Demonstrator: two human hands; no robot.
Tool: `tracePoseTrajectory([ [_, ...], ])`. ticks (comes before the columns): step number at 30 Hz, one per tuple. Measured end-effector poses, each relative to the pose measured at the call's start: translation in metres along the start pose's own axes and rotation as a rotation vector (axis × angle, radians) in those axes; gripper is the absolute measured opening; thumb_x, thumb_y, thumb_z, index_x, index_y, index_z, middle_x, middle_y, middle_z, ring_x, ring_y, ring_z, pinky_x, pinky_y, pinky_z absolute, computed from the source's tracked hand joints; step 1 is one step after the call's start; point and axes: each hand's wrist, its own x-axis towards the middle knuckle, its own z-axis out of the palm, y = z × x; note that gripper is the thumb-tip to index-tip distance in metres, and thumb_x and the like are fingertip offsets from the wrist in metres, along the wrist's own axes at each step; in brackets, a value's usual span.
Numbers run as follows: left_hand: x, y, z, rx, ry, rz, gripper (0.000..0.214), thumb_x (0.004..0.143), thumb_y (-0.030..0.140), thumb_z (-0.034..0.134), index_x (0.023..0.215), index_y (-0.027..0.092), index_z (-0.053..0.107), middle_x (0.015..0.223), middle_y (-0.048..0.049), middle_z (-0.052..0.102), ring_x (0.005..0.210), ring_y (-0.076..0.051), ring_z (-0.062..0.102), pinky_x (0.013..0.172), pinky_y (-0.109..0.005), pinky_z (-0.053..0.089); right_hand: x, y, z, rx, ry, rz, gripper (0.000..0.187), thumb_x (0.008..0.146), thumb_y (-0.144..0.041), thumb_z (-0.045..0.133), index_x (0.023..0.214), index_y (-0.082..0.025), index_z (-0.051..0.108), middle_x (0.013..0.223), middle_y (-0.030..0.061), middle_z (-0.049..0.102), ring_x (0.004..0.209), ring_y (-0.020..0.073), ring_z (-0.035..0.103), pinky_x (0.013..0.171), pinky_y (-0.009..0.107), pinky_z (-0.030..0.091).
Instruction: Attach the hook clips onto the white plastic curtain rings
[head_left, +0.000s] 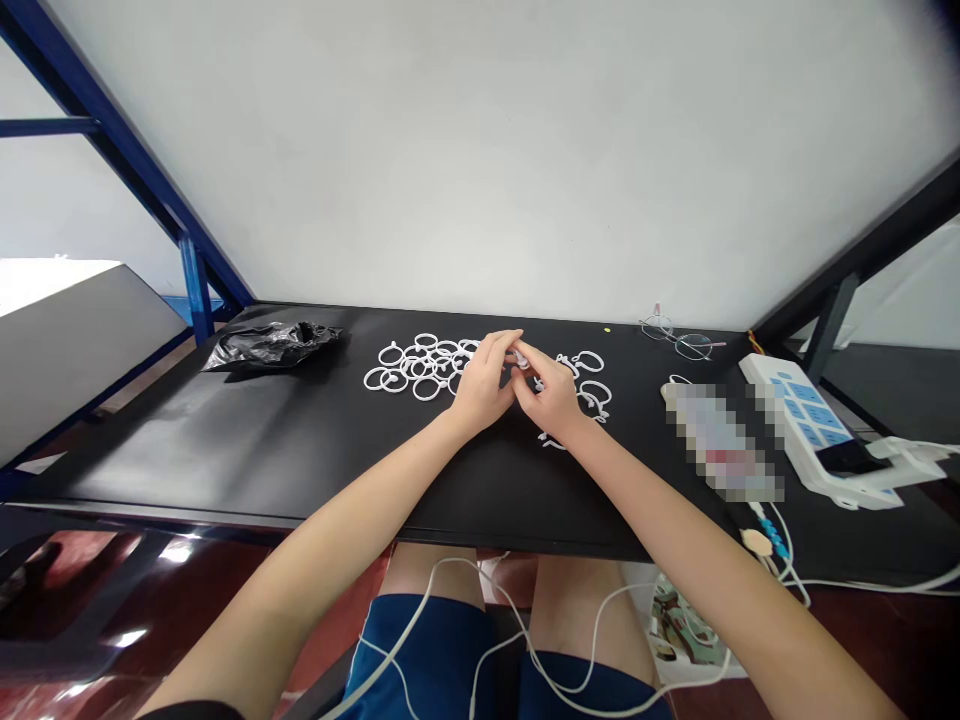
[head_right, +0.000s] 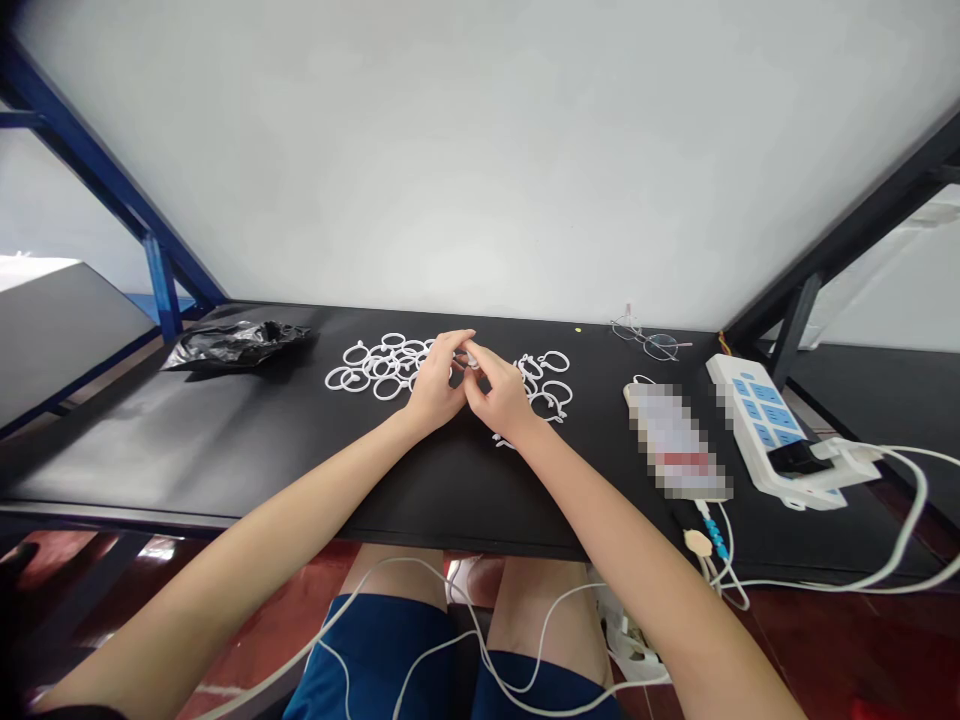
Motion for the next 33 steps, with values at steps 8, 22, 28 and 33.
tracePoseTrajectory([
  [8,0.003,0.000,-0.004,0.026,-0.025,0.064,0.054,0.094,0.016,0.038,0.146,0.023,0.027,0.131,-0.0154,0.044,0.118,-0.021,0.049,0.091,-0.035,0.050,-0.001,-0.001,0.001,0.027,0.004,0.013,0.037,0.093,-0.025,0.044,0.128,-0.026,0.056,0.100,0.0067,0.069,0.082,0.0194,0.066,0.073,0.034,0.058],
  [22,0.002,-0.013,0.000,0.149,0.022,0.054,0.044,0.091,0.022,0.050,0.135,0.021,0.045,0.121,-0.0116,0.060,0.111,-0.022,0.057,0.101,-0.044,0.043,0.000,0.002,0.001,0.085,0.046,0.073,0.020,0.091,-0.031,0.053,0.100,-0.025,0.069,0.101,0.0040,0.073,0.078,0.0179,0.068,0.071,0.034,0.058],
  [28,0.003,-0.011,-0.003,0.191,-0.013,0.075,0.037,0.092,0.029,0.053,0.127,0.019,0.051,0.119,-0.0110,0.064,0.110,-0.022,0.059,0.101,-0.045,0.043,-0.001,0.005,-0.001,0.023,0.083,0.098,0.020,0.089,-0.035,0.057,0.099,-0.028,0.073,0.096,0.0012,0.075,0.076,0.0204,0.071,0.071,0.035,0.059],
  [33,0.003,-0.006,-0.004,0.156,-0.060,0.083,0.036,0.093,0.031,0.051,0.126,0.017,0.049,0.118,-0.0115,0.063,0.106,-0.021,0.059,0.092,-0.040,0.048,0.000,0.009,-0.003,0.019,0.086,0.095,0.020,0.088,-0.037,0.059,0.096,-0.027,0.074,0.088,0.0008,0.076,0.070,0.0196,0.071,0.063,0.032,0.057],
])
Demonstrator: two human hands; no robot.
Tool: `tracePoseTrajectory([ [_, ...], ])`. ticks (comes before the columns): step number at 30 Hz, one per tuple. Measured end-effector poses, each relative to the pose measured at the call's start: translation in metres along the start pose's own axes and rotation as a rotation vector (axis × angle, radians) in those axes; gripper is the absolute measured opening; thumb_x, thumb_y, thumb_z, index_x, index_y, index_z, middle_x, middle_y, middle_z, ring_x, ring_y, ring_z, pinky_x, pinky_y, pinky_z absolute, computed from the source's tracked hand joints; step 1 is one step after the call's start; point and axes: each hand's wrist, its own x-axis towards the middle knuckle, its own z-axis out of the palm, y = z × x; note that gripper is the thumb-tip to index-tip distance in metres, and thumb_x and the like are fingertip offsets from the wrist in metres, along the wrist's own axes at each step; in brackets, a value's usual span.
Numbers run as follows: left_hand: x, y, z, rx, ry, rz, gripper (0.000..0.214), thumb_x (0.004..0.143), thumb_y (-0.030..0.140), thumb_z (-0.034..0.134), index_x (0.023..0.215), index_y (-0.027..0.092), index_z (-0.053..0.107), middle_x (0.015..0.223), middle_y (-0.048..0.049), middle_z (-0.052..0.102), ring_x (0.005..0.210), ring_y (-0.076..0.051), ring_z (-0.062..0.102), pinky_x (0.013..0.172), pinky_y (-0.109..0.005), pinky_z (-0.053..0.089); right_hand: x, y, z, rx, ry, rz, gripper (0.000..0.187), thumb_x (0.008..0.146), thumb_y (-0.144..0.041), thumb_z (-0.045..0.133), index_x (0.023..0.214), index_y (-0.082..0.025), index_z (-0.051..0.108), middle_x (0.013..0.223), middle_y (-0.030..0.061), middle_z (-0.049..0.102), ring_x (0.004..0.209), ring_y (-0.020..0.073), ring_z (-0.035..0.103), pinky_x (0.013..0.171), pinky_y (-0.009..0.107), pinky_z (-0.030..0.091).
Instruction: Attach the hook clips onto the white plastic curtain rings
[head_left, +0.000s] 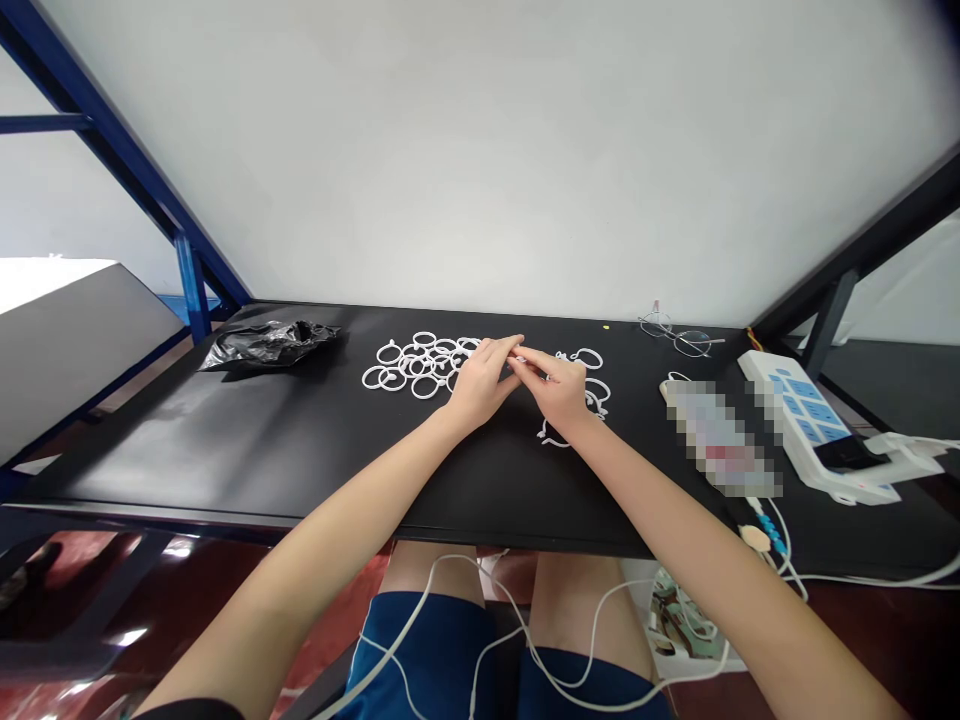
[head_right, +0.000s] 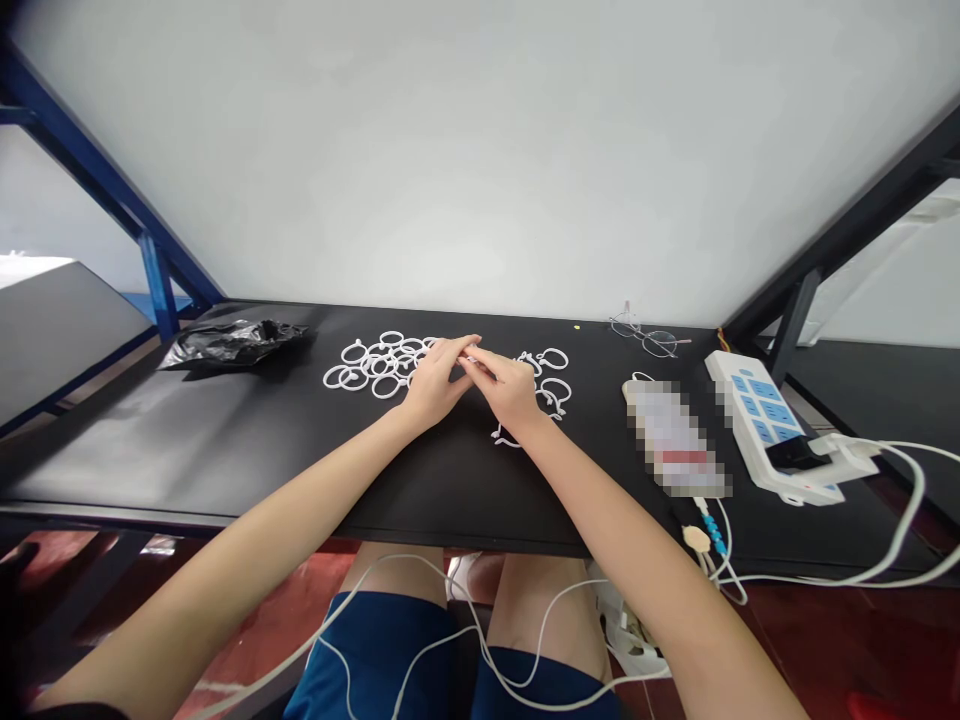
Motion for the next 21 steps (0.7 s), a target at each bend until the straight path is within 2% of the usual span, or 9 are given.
tracePoseTrajectory([
  [6,0.003,0.008,-0.005,-0.018,-0.065,0.020,0.033,0.094,0.030,0.049,0.124,0.016,0.047,0.117,-0.0124,0.061,0.106,-0.022,0.056,0.091,-0.039,0.049,0.000,0.002,-0.003,0.020,0.003,0.011,0.021,0.088,-0.040,0.059,0.092,-0.026,0.074,0.084,0.0006,0.076,0.070,0.0201,0.072,0.062,0.031,0.056],
  [14,0.004,0.011,-0.006,0.010,-0.068,0.022,0.022,0.090,0.021,0.050,0.111,0.015,0.049,0.103,-0.0090,0.063,0.093,-0.020,0.055,0.082,-0.033,0.049,0.000,0.002,-0.003,0.096,0.000,0.036,0.020,0.087,-0.040,0.061,0.084,-0.023,0.071,0.079,0.0005,0.075,0.069,0.0183,0.072,0.063,0.028,0.056],
  [21,0.003,0.011,-0.005,0.047,-0.095,-0.013,0.012,0.090,0.029,0.051,0.091,0.018,0.052,0.089,-0.0054,0.062,0.082,-0.018,0.053,0.071,-0.029,0.046,0.002,-0.006,-0.005,0.034,0.009,-0.026,0.027,0.086,-0.041,0.063,0.069,-0.020,0.065,0.061,-0.0009,0.069,0.052,0.0122,0.062,0.050,0.023,0.045],
])
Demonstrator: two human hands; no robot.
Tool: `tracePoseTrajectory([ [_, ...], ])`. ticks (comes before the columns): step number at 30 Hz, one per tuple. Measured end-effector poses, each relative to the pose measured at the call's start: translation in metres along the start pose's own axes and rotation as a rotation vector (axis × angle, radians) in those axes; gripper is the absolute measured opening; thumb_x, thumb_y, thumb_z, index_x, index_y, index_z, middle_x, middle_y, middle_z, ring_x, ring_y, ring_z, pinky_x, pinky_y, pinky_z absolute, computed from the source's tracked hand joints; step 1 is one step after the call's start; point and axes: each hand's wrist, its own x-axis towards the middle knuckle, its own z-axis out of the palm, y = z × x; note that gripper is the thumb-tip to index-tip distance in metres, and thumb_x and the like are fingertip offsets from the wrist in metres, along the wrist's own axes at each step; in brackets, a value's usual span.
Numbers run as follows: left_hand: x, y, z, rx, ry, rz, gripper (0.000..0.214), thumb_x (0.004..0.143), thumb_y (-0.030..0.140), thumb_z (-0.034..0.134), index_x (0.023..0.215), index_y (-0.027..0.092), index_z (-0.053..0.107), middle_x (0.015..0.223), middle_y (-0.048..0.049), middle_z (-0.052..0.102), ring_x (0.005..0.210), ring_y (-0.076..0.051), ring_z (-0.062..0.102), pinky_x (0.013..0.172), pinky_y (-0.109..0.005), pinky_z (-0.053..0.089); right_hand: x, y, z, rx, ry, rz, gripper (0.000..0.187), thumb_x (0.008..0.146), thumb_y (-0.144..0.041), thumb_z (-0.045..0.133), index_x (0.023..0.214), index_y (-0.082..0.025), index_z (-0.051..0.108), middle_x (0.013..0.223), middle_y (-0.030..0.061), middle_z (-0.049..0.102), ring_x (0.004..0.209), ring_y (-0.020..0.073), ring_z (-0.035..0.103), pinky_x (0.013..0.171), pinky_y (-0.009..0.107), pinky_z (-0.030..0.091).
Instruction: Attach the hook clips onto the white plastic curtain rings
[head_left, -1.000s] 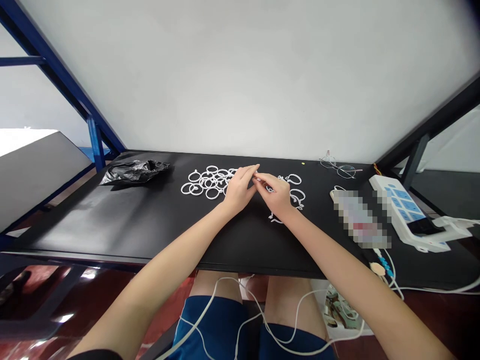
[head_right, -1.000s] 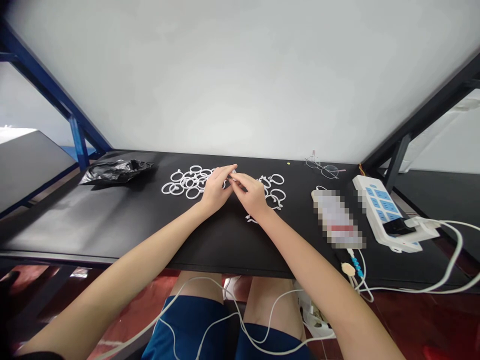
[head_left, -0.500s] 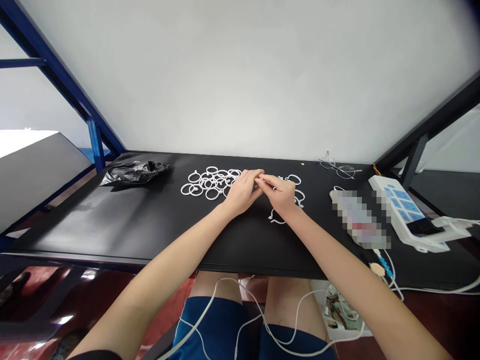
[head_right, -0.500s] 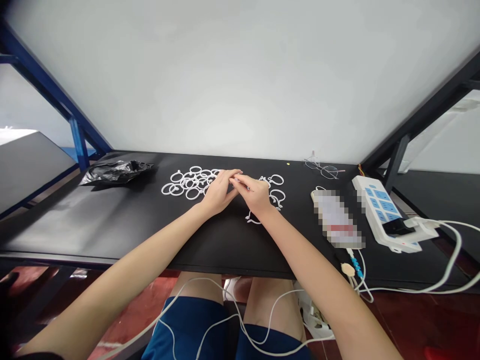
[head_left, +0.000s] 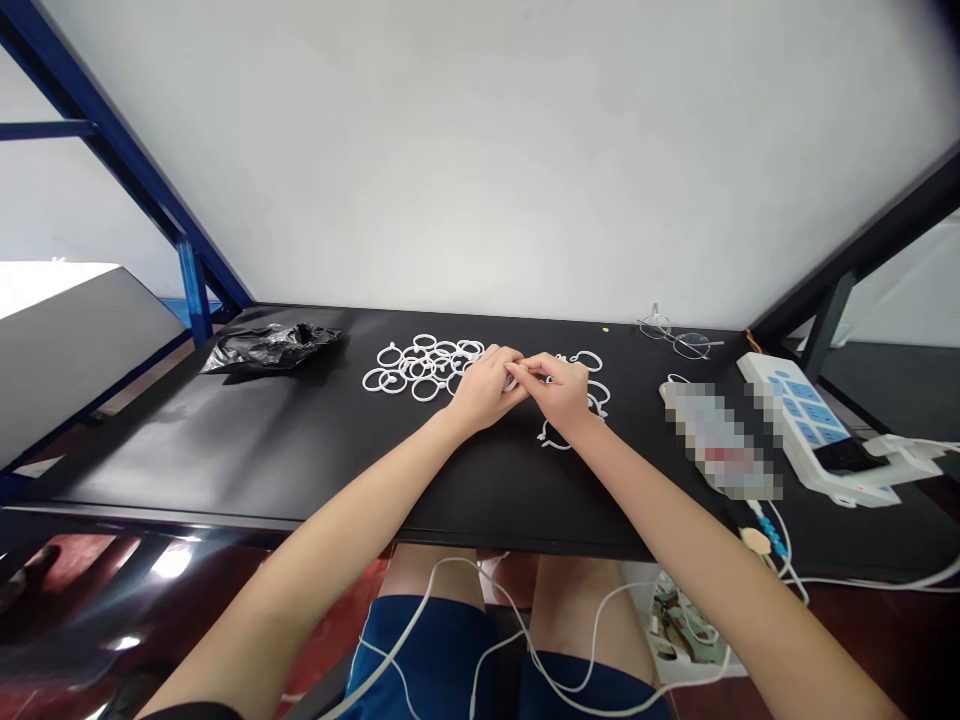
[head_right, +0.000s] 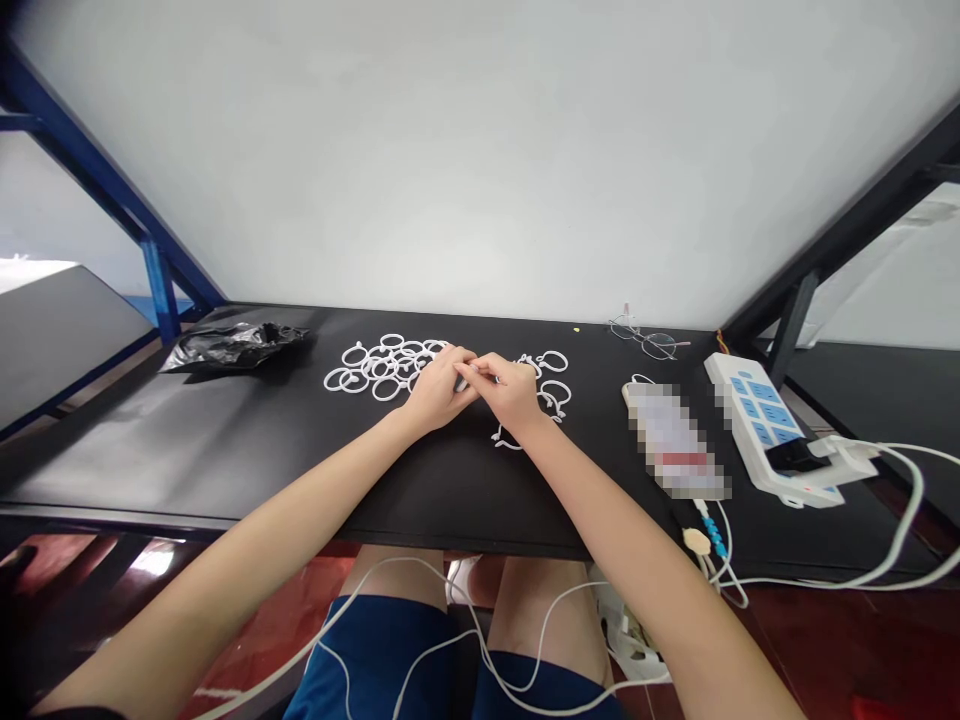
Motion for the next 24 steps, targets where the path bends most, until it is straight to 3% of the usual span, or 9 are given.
tracePoseTrajectory([
  [6,-0.0016,-0.0028,0.0025,0.011,-0.032,-0.003,0.018,0.091,0.034,0.052,0.082,0.018,0.051,0.081,-0.0031,0.059,0.078,-0.016,0.051,0.067,-0.027,0.044,0.0010,-0.0022,-0.0004,-0.027,-0.032,-0.008,0.034,0.088,-0.042,0.060,0.063,-0.019,0.061,0.056,-0.0013,0.065,0.049,0.0106,0.058,0.048,0.023,0.042],
  [15,-0.0038,-0.0034,0.0049,0.030,-0.092,-0.066,0.017,0.093,0.033,0.049,0.083,0.019,0.047,0.082,-0.0029,0.058,0.078,-0.016,0.056,0.064,-0.026,0.042,0.0005,-0.0013,0.0013,0.004,-0.055,-0.011,0.032,0.088,-0.041,0.059,0.064,-0.020,0.058,0.056,-0.0025,0.060,0.050,0.0100,0.053,0.051,0.023,0.041],
  [24,-0.0039,-0.0045,0.0042,0.016,-0.133,-0.110,0.020,0.094,0.032,0.045,0.079,0.019,0.043,0.078,-0.0012,0.058,0.071,-0.014,0.056,0.059,-0.024,0.039,0.0008,0.0020,0.0008,0.106,-0.239,0.122,0.033,0.087,-0.041,0.060,0.069,-0.022,0.040,0.051,-0.0076,0.044,0.045,0.0090,0.044,0.047,0.023,0.035],
])
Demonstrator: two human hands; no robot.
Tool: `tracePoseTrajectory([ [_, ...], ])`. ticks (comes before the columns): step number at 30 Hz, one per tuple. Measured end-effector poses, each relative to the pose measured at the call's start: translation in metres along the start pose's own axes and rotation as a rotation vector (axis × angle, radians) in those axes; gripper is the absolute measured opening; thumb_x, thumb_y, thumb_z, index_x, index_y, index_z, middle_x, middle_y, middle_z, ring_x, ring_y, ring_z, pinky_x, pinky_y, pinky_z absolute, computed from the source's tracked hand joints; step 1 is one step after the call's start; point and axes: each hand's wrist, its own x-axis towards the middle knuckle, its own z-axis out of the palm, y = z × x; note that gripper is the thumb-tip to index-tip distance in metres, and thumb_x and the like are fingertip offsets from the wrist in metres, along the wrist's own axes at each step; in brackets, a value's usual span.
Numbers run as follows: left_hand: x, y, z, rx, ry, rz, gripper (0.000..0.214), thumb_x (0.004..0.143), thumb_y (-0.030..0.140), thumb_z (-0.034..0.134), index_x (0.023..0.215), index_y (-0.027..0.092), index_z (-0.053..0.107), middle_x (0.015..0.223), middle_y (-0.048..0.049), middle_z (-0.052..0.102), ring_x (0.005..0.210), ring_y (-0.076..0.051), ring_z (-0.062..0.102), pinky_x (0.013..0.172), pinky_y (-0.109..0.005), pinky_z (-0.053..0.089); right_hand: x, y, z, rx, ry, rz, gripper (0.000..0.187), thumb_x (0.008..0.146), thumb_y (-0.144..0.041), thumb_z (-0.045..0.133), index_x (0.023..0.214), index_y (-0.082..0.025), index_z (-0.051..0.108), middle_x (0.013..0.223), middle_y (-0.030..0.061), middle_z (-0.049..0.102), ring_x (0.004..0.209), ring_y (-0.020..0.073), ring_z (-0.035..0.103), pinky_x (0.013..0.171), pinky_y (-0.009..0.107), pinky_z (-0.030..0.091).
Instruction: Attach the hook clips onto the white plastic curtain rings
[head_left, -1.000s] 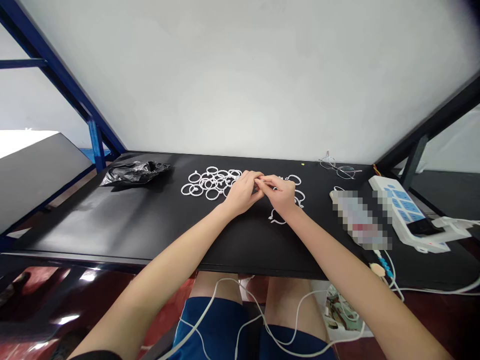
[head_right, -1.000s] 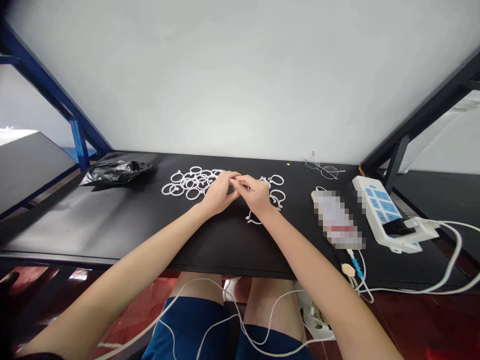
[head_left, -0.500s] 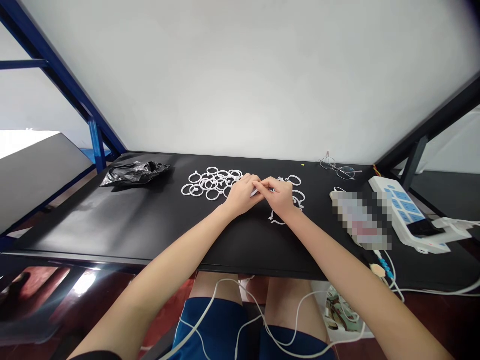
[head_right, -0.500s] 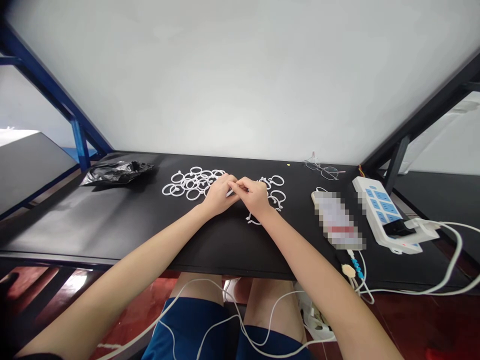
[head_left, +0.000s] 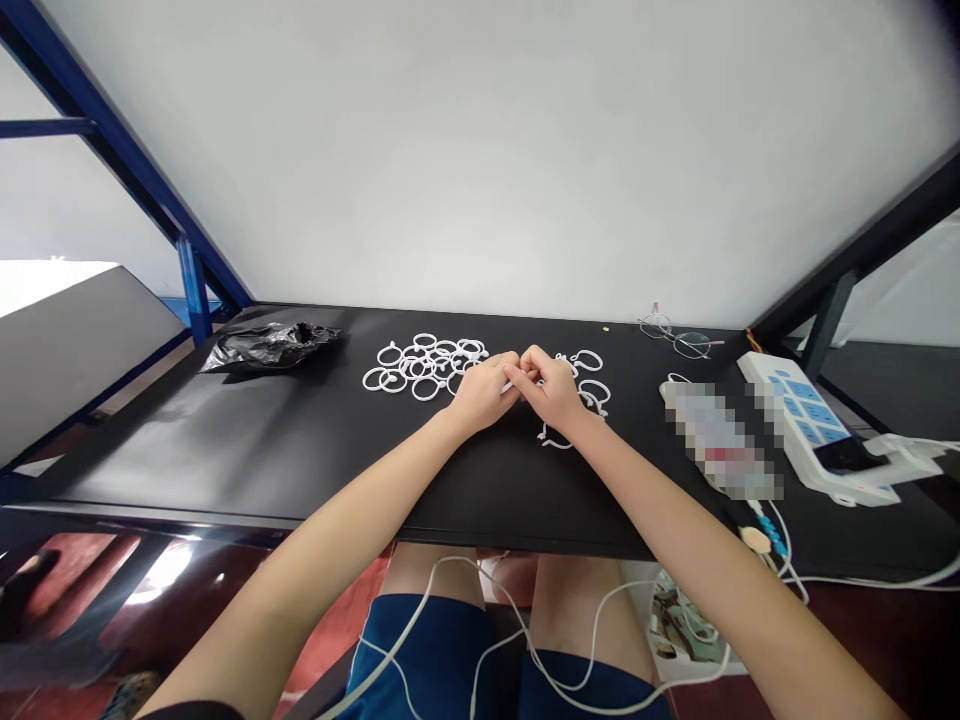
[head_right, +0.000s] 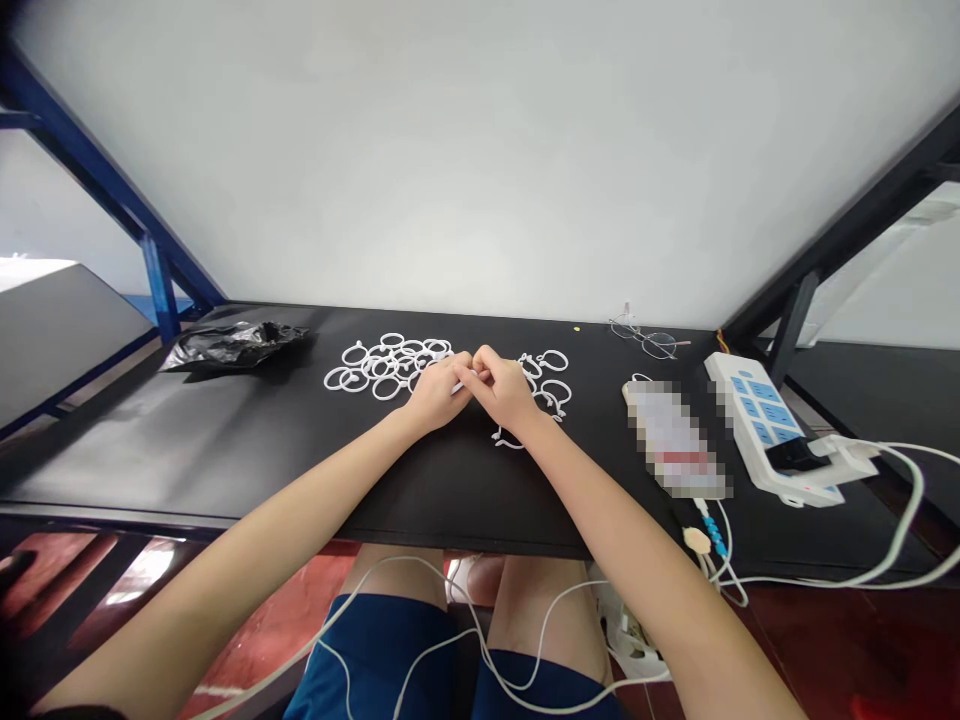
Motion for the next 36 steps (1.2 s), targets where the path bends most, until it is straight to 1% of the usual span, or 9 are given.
tracePoseTrajectory([
  [3,0.0001,0.0012,0.0001,-0.002,-0.018,-0.007,0.021,0.093,0.032,0.049,0.078,0.019,0.043,0.078,-0.0010,0.057,0.070,-0.014,0.056,0.059,-0.024,0.039,0.0006,-0.0012,-0.0012,-0.034,0.002,-0.046,0.036,0.090,-0.040,0.056,0.065,-0.022,0.038,0.049,-0.0073,0.042,0.044,0.0086,0.041,0.049,0.023,0.034],
  [6,0.0001,0.0014,0.0002,-0.004,-0.009,0.012,0.020,0.092,0.032,0.051,0.078,0.019,0.043,0.079,-0.0010,0.057,0.071,-0.014,0.056,0.059,-0.024,0.039,0.0002,-0.0030,-0.0015,-0.057,0.024,-0.080,0.036,0.092,-0.039,0.053,0.064,-0.021,0.039,0.050,-0.0066,0.044,0.045,0.0087,0.042,0.050,0.023,0.035],
  [13,0.0000,0.0019,-0.0008,-0.030,-0.007,0.023,0.019,0.093,0.031,0.049,0.079,0.018,0.046,0.079,-0.0008,0.058,0.068,-0.012,0.055,0.060,-0.023,0.041,-0.0009,-0.0031,-0.0002,-0.083,0.055,-0.095,0.036,0.092,-0.038,0.051,0.062,-0.021,0.041,0.049,-0.0066,0.045,0.044,0.0084,0.043,0.049,0.023,0.035],
  [24,0.0000,0.0018,-0.0019,-0.035,-0.031,0.036,0.015,0.092,0.028,0.049,0.081,0.018,0.049,0.082,-0.0015,0.060,0.069,-0.013,0.058,0.061,-0.024,0.041,-0.0009,-0.0045,0.0006,-0.096,0.054,-0.024,0.041,0.093,-0.045,0.048,0.060,-0.021,0.042,0.046,-0.0059,0.045,0.044,0.0094,0.043,0.050,0.024,0.036],
  [36,0.0001,0.0015,-0.0026,-0.045,-0.041,0.019,0.017,0.093,0.029,0.050,0.081,0.017,0.050,0.081,-0.0012,0.060,0.068,-0.012,0.057,0.062,-0.023,0.041,-0.0008,-0.0045,0.0010,-0.084,0.049,-0.022,0.040,0.093,-0.044,0.049,0.061,-0.021,0.043,0.046,-0.0064,0.046,0.044,0.0083,0.043,0.050,0.023,0.035],
])
